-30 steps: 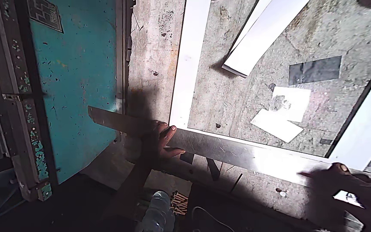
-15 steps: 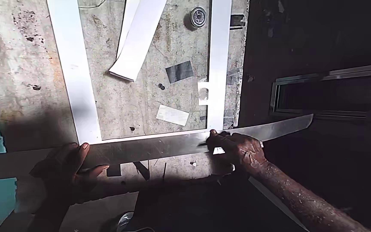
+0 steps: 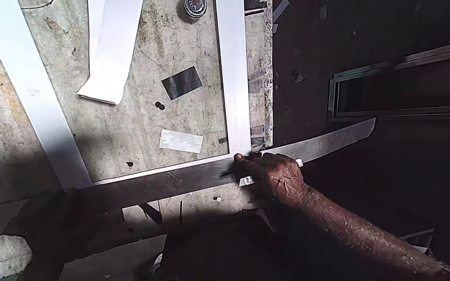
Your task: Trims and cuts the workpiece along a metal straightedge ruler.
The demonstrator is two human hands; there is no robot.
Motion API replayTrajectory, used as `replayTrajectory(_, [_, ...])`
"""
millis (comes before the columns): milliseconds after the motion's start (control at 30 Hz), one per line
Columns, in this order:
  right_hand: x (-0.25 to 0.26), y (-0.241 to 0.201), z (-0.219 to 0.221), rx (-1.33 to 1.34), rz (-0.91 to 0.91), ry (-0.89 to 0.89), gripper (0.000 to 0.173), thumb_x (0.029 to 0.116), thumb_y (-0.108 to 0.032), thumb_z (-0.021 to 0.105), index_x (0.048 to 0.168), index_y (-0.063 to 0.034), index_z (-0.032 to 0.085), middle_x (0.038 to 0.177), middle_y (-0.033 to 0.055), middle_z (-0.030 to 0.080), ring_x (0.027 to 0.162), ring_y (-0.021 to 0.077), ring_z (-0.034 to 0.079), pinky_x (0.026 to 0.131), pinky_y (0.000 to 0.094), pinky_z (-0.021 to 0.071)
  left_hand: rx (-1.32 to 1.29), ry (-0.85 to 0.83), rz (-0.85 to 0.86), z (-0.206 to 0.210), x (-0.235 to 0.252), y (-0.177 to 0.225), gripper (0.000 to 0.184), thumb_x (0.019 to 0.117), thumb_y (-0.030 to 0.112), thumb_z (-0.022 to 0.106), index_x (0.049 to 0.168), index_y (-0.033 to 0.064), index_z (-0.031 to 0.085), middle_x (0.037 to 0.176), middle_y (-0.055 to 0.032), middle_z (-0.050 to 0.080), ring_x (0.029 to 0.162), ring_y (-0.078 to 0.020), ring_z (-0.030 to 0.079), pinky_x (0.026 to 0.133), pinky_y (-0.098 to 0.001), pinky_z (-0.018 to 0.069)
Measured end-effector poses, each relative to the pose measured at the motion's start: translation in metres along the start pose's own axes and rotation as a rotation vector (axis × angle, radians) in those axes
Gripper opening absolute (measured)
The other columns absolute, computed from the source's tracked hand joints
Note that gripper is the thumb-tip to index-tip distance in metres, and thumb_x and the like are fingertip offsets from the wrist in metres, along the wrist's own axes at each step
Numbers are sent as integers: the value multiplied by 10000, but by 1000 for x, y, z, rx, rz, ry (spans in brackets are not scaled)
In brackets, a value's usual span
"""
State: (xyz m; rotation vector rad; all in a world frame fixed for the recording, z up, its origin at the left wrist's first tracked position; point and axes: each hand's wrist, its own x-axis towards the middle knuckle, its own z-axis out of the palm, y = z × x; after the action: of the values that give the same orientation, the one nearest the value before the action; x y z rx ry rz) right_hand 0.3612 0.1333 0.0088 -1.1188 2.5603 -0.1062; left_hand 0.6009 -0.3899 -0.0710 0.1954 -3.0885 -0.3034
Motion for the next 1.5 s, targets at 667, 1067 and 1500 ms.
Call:
replayTrajectory(667, [-6,-4,-6,1,52,24,508,879,-445,640,1352,-267,681,805,47,721,702,285,666,580,448,479,-53,10,4,6,5,9,895,775,856,547,1447,267,576,1390,-202,587,1377,-378,472,1125,-584,306])
replayTrajectory(1067, [14,-12,-22,97,60,-431,647,943,-363,698,1525,-151,512,1027,234,733,940,464,700,776,625,528,-30,151,-30,-4,9,15,832,706,862,653,1354,339,641,1337,-51,641,1310,-232,522,1038,-513,366])
replayTrajectory(1500, [18,-25,-35,31,38,-427,627,908,-359,740,1478,-158,575,1037,234,747,940,478,713,748,657,536,-92,169,11,2,4,10,795,796,853,561,1385,323,631,1382,-64,604,1397,-292,441,1094,-547,363])
